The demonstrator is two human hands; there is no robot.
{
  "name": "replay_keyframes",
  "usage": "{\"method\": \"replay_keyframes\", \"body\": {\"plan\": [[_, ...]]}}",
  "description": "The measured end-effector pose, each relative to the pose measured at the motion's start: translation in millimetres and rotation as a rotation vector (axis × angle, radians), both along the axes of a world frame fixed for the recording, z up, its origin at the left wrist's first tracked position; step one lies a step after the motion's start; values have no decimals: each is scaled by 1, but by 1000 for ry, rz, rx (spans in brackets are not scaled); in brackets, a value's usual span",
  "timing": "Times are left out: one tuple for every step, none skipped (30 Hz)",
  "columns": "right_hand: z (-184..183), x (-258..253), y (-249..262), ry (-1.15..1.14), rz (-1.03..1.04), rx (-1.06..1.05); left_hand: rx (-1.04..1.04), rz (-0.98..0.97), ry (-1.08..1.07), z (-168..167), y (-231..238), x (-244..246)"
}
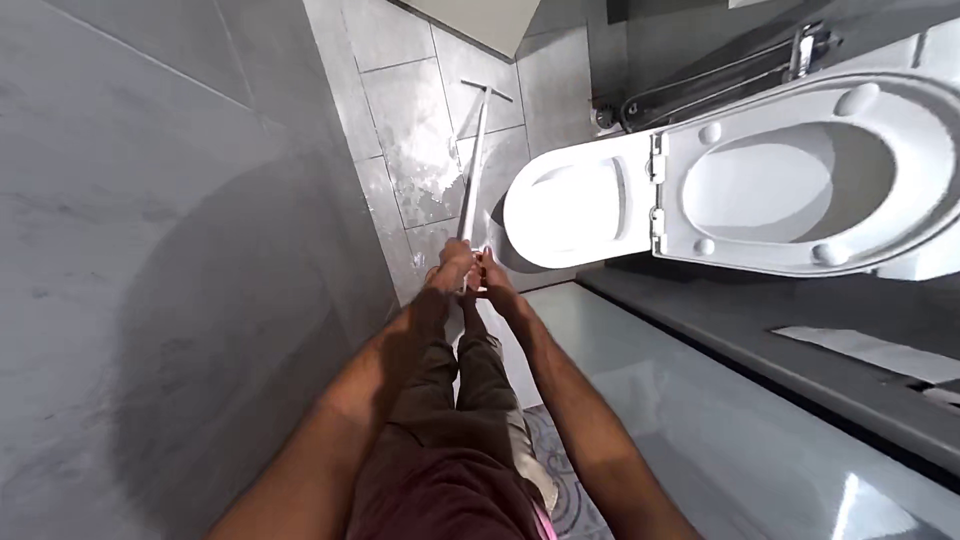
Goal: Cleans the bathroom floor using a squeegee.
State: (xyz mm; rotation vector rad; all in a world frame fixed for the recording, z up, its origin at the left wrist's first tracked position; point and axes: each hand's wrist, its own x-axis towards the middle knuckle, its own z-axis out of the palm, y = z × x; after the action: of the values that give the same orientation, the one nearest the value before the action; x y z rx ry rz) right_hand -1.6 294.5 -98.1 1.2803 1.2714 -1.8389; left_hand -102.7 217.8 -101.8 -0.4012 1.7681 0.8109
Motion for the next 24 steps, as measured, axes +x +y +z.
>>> {"method": "replay_keyframes", "body": {"plan": [[2, -5, -7, -38, -73, -21, 10, -114, 60, -2, -10, 13], [2, -6, -15, -61, -145, -16, -15, -239, 114, -5, -14, 19], [-2, -6, -20, -55, -216, -3, -55, -331, 130, -10, -9, 13], [-6, -1, -24, -25, -263, 14, -88, -387, 168, -16, -3, 6], [-12, 7, -28, 25, -310, -5, -98, -412, 237, -23, 0, 3], [-18, 15, -31, 91, -361, -75, -77, -436, 331, -31, 3, 0], [-24, 20, -33, 147, -431, -153, -28, -484, 439, -42, 6, -3], [-29, 21, -35, 176, -506, -220, 39, -576, 515, -51, 11, -9], [-30, 19, -36, 173, -580, -271, 108, -721, 571, -65, 19, -15], [-26, 19, -39, 149, -634, -312, 164, -877, 601, -79, 25, -19], [-20, 19, -43, 113, -664, -334, 183, -1017, 603, -93, 30, -19], [-14, 21, -49, 72, -682, -340, 162, -1102, 577, -104, 34, -19], [-10, 26, -57, 32, -698, -341, 132, -1148, 551, -114, 35, -18], [-6, 35, -67, -11, -704, -340, 113, -1162, 533, -121, 31, -12], [-1, 47, -78, -37, -705, -343, 123, -1140, 529, -127, 23, -3], [4, 58, -87, -44, -704, -361, 158, -1100, 532, -132, 13, 7], [11, 72, -98, -56, -717, -378, 200, -1064, 523, -134, 1, 17], [20, 90, -112, -76, -737, -386, 239, -1044, 511, -131, -15, 35], [30, 108, -125, -87, -754, -395, 271, -1035, 493, -126, -29, 55], [39, 122, -135, -91, -759, -410, 289, -1034, 475, -120, -40, 72], [47, 136, -145, -104, -765, -423, 299, -1037, 470, -116, -50, 87], [57, 156, -156, -135, -776, -432, 314, -1038, 457, -114, -63, 109], [66, 176, -165, -170, -790, -439, 328, -1031, 455, -114, -76, 137], [72, 195, -171, -196, -800, -445, 340, -1014, 482, -118, -88, 163]]}}
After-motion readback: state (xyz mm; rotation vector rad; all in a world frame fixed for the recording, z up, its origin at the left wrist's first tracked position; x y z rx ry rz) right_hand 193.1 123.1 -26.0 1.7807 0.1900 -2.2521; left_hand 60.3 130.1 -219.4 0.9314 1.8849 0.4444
